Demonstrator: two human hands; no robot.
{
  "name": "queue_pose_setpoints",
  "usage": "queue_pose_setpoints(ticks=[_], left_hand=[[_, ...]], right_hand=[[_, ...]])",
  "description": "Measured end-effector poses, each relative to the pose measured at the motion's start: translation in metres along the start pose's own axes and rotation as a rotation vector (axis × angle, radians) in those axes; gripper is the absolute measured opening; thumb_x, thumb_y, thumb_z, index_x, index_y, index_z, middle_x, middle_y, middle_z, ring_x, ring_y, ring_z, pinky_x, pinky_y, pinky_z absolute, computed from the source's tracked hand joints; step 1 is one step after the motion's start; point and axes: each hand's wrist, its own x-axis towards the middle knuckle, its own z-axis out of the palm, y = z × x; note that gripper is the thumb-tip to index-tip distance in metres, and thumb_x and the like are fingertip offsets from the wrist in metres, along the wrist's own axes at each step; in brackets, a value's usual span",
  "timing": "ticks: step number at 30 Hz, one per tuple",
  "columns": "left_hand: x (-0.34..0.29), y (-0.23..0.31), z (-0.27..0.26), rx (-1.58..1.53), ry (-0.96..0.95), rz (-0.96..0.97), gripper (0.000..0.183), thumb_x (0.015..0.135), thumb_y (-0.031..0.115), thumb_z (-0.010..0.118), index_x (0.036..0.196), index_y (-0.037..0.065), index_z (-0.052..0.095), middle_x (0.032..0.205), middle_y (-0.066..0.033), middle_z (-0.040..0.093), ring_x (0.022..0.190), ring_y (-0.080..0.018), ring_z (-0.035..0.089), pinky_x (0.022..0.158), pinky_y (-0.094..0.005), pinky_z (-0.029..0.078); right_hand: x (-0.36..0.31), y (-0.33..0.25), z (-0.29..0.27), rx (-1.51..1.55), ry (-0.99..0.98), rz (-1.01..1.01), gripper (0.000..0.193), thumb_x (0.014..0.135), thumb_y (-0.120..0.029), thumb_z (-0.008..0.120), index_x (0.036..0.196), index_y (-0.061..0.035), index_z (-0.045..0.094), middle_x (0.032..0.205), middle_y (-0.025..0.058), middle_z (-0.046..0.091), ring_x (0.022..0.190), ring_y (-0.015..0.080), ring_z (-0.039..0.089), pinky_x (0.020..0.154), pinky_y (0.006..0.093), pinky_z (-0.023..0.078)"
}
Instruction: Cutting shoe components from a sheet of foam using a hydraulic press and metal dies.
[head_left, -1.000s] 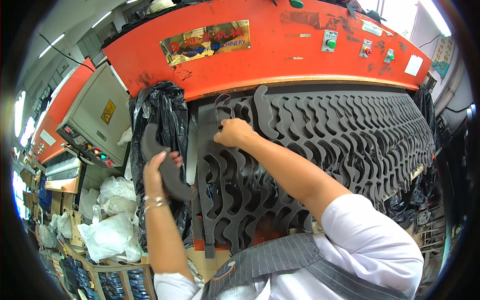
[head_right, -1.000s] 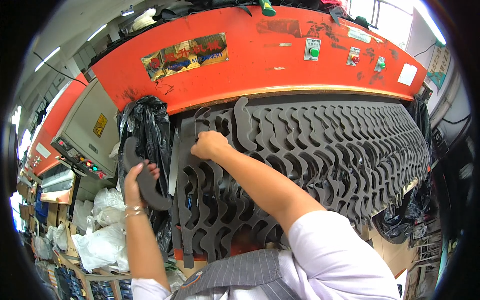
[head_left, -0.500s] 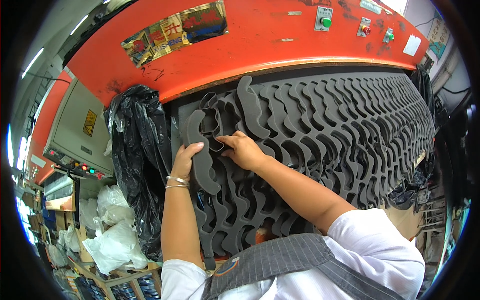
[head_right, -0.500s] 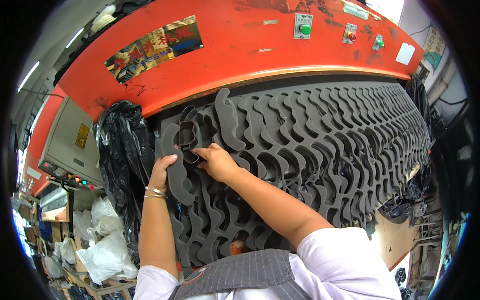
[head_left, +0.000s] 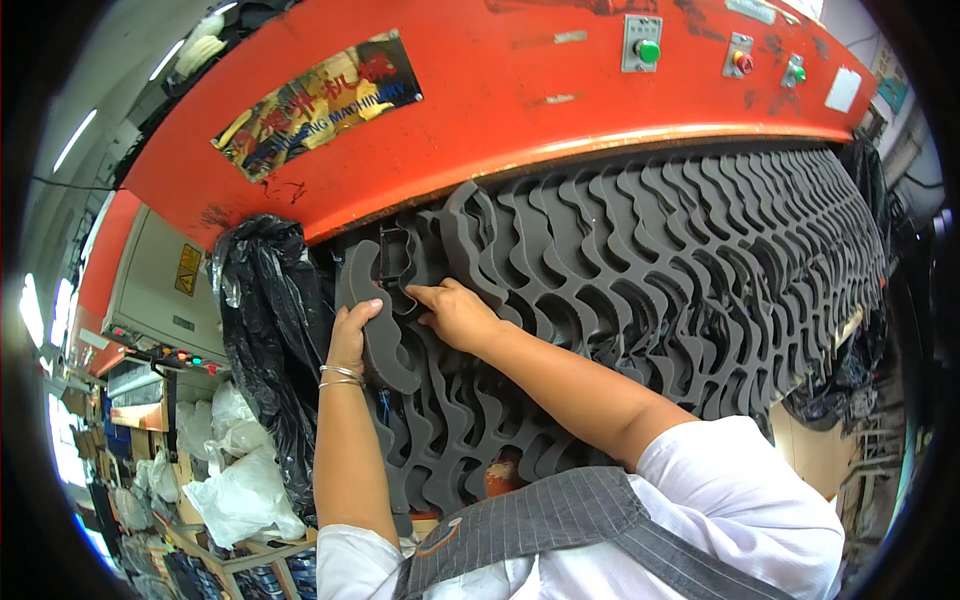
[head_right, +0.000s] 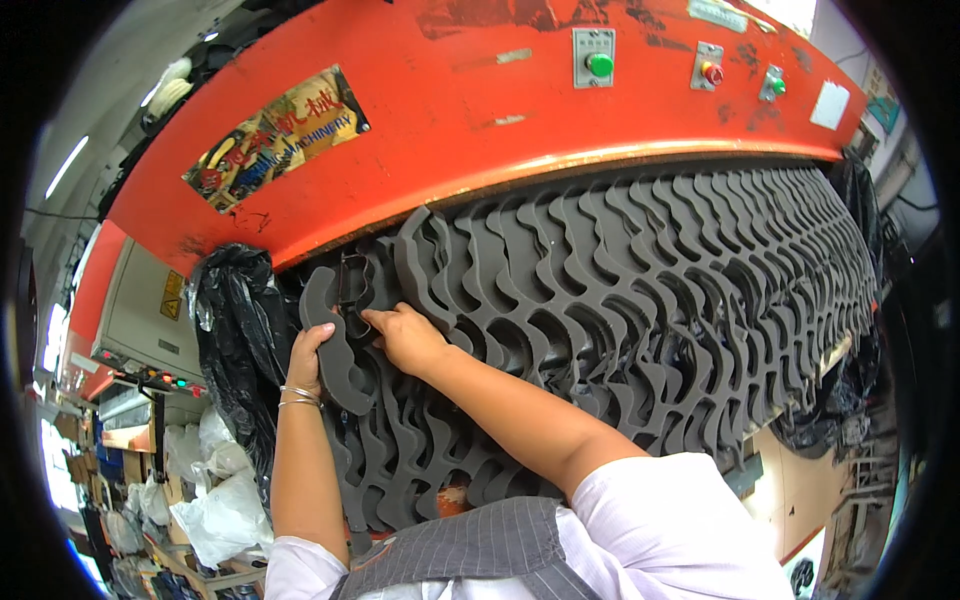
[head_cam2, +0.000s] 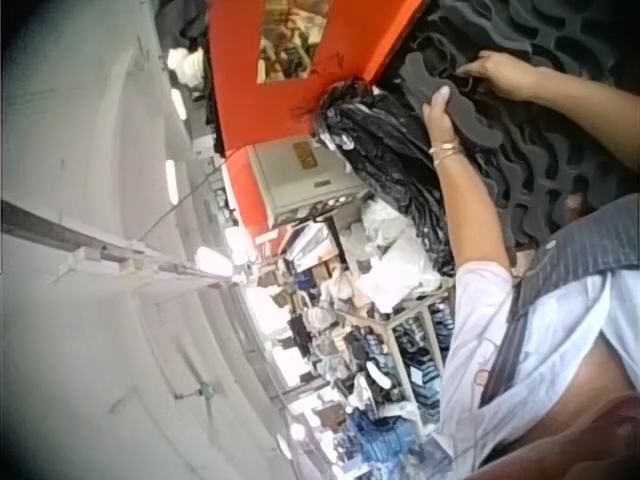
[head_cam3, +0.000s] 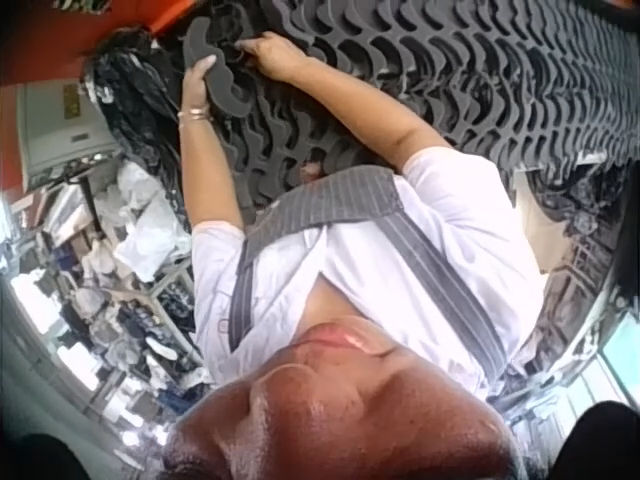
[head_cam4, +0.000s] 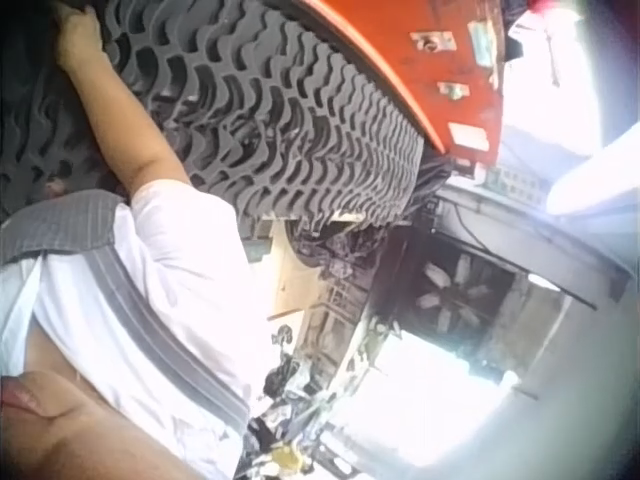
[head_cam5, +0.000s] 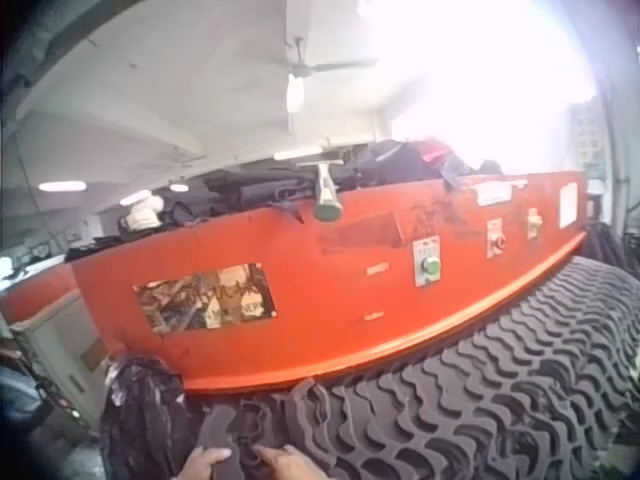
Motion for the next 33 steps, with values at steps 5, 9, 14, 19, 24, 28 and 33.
queue_pose_setpoints(ticks=[5, 9, 14, 19, 24, 28, 33], left_hand=[[-0.011, 0.046, 0.053, -0.077, 0.205, 0.264, 0.028, 0.079, 0.017, 0.06, 0.098, -0.004, 0.062, 0.099, -0.014, 0.066, 0.089, -0.0204, 0.064, 0.079, -0.0303, 0.05], [-0.018, 0.072, 0.112, -0.025, 0.012, 0.357, 0.037, 0.078, 0.016, 0.064, 0.108, -0.003, 0.053, 0.094, -0.0172, 0.065, 0.085, -0.0254, 0.066, 0.076, -0.0359, 0.053], [0.045, 0.051, 0.233, 0.135, -0.423, 0.444, 0.046, 0.074, 0.018, 0.073, 0.113, 0.003, 0.057, 0.098, -0.0073, 0.064, 0.094, -0.014, 0.059, 0.083, -0.0314, 0.048], [0.072, 0.075, 0.345, 0.26, -0.56, 0.709, 0.051, 0.07, 0.025, 0.074, 0.112, 0.002, 0.057, 0.1, -0.0131, 0.066, 0.094, -0.0204, 0.062, 0.085, -0.0341, 0.047], [0.1, 0.125, 0.374, 0.4, -0.435, 0.878, 0.037, 0.065, 0.021, 0.066, 0.094, -0.003, 0.064, 0.076, -0.0237, 0.065, 0.075, -0.0346, 0.066, 0.071, -0.0394, 0.052], [0.13, 0.114, 0.379, 0.513, -0.273, 0.794, 0.037, 0.067, 0.019, 0.065, 0.097, -0.003, 0.063, 0.083, -0.0248, 0.065, 0.08, -0.0349, 0.065, 0.074, -0.0383, 0.051], [0.102, 0.069, 0.354, 0.481, -0.336, 0.71, 0.04, 0.069, 0.022, 0.071, 0.1, -0.001, 0.061, 0.09, -0.0175, 0.068, 0.087, -0.0277, 0.067, 0.079, -0.0351, 0.051]], right_hand=[[0.009, -0.018, -0.135, 0.042, -0.01, -0.006, 0.057, 0.077, -0.018, 0.071, 0.127, -0.0006, 0.05, 0.119, 0.0198, 0.058, 0.106, 0.0338, 0.057, 0.092, 0.0363, 0.046], [-0.015, 0.003, -0.253, 0.28, -0.156, 0.278, 0.058, 0.08, -0.023, 0.072, 0.128, 0.0003, 0.05, 0.115, 0.0185, 0.062, 0.1, 0.0208, 0.062, 0.084, 0.0316, 0.049], [-0.03, 0.09, -0.378, 0.069, 0.72, 0.092, 0.022, 0.089, -0.016, 0.06, 0.106, -0.0015, 0.063, 0.101, 0.0025, 0.062, 0.085, 0.009, 0.056, 0.074, 0.0251, 0.047], [-0.041, 0.255, -0.601, -0.446, 1.341, 0.013, 0.048, 0.097, -0.036, 0.044, 0.12, 0.0057, 0.053, 0.12, 0.0177, 0.058, 0.111, 0.0283, 0.054, 0.095, 0.0398, 0.041], [-0.066, 0.348, -0.802, -1.215, 1.313, 0.54, 0.091, 0.089, -0.069, 0.025, 0.113, 0.0161, 0.047, 0.121, 0.0345, 0.042, 0.121, 0.045, 0.034, 0.104, 0.053, 0.025], [-0.017, 0.393, -0.722, -0.84, 1.513, 0.532, 0.088, 0.082, -0.075, 0.033, 0.107, 0.0076, 0.051, 0.116, 0.0302, 0.042, 0.119, 0.0417, 0.036, 0.104, 0.0493, 0.026], [-0.015, 0.359, -0.677, -0.302, 1.28, 0.364, 0.092, 0.082, -0.077, 0.034, 0.113, 0.0087, 0.049, 0.124, 0.0307, 0.036, 0.122, 0.0421, 0.032, 0.104, 0.0491, 0.025]])
